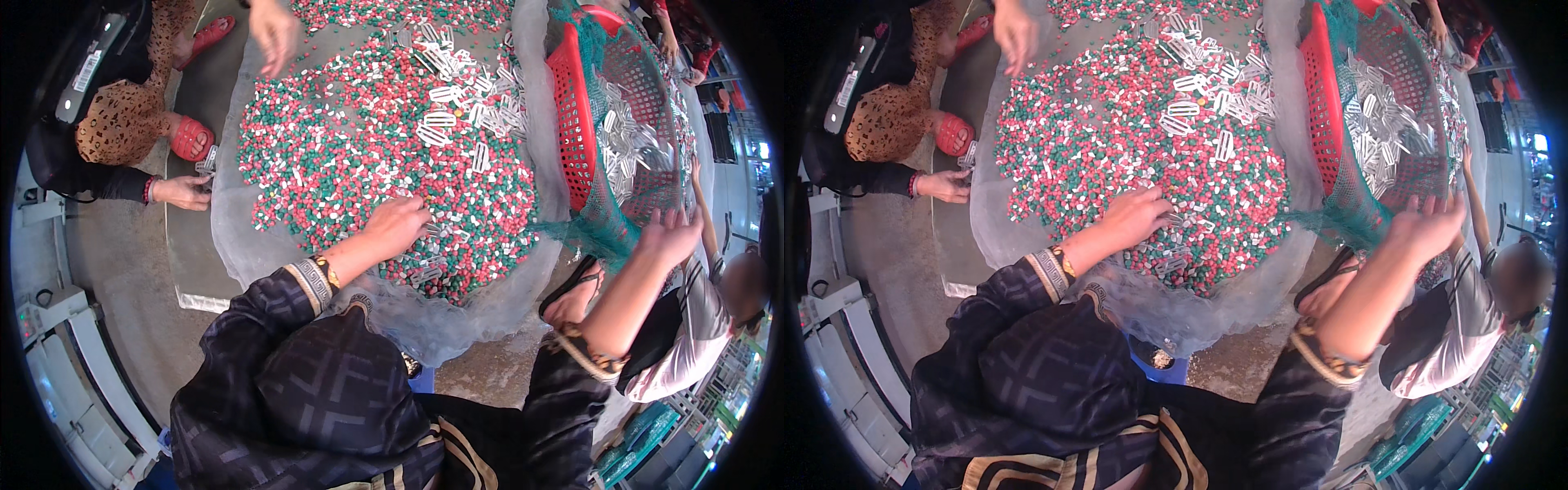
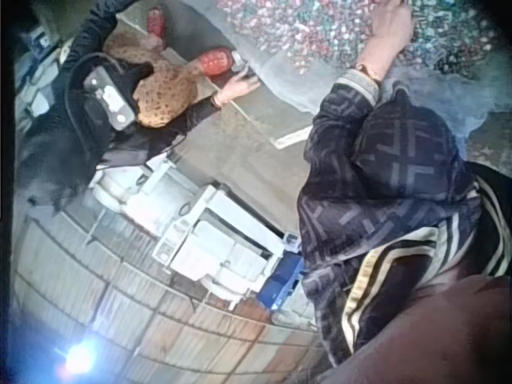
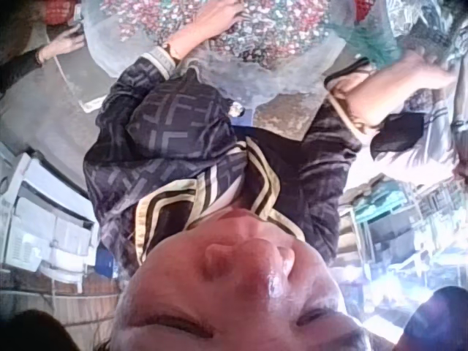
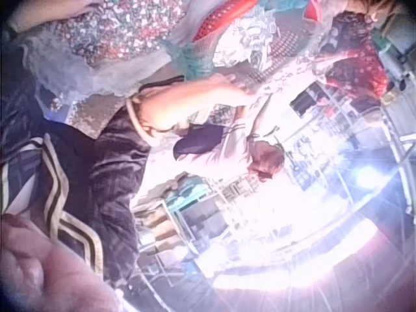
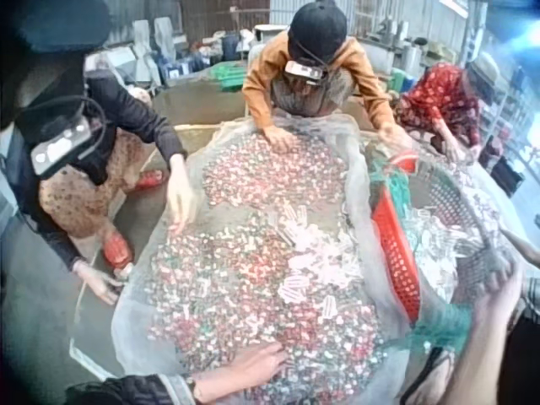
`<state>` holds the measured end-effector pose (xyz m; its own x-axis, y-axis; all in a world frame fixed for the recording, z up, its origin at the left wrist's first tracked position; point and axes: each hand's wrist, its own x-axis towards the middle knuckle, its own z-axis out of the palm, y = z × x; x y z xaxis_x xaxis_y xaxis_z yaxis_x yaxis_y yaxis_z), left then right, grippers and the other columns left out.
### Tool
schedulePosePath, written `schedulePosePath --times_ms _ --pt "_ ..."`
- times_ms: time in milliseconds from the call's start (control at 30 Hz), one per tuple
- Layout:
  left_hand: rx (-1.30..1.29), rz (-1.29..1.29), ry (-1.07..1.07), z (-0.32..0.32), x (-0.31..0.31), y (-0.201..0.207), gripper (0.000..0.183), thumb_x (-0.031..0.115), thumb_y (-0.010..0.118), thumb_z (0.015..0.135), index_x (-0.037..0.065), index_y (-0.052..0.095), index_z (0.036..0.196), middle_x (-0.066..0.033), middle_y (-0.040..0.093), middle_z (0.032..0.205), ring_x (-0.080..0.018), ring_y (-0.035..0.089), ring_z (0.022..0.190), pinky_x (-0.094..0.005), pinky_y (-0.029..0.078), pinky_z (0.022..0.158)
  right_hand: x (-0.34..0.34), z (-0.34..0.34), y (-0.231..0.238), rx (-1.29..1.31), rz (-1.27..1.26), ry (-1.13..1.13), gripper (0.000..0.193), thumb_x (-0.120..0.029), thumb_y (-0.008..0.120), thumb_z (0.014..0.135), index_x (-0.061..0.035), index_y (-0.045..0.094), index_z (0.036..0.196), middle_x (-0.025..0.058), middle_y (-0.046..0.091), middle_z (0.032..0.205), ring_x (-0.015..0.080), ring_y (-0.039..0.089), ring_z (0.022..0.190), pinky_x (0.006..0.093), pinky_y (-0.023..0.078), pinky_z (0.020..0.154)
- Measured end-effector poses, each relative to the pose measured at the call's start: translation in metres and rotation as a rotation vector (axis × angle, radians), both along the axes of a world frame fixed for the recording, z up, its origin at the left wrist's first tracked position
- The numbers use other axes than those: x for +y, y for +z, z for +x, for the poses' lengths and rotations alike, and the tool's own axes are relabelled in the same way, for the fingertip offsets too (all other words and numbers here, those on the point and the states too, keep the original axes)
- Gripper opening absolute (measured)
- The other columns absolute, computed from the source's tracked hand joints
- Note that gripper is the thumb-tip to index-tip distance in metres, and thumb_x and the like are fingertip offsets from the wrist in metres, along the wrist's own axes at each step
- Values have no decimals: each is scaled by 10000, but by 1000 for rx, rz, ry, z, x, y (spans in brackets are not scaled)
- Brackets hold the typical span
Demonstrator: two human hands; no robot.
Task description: The person sorts through a large pile of hair clips on the floor, picking up and organizing several silver and green clips by hand.
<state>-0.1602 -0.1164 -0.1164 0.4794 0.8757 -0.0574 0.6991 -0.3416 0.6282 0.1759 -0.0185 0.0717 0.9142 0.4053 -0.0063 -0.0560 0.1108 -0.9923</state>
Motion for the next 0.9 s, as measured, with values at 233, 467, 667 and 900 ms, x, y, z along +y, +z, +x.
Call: schedulePosePath --times_ms 233,467,667,900 --pt "-336 -179 281 -20 19 -3 162 95 659 686 40 512 724 -117 537 747 -302 572 716 -412 451 619 -99 -119 -176 -712 -995 1067 294 -244 737 684 -46 666 889 148 644 808 275 630 755 378 496 717" --pt "-171 -142 203 -19 16 0 169 142 585 827 43 457 875 -155 571 667 -337 605 631 -412 457 561 -126 -151 -200 -849 -1048 1130 261 -199 761 636 -35 609 769 158 600 865 318 603 798 423 485 709" --pt "-226 -159 316 -15 27 13 164 129 585 830 47 458 893 -133 589 755 -305 608 670 -384 460 573 -111 -119 -184 -572 -889 971 186 -69 633 666 -11 461 706 147 556 665 317 558 623 400 449 607" --pt "0 -44 97 15 -4 -9 305 262 719 708 56 558 866 -118 591 839 -303 599 825 -408 478 676 -127 -147 -195 -622 -903 1033 385 -100 638 714 -83 424 1034 139 553 859 330 577 814 428 460 732"
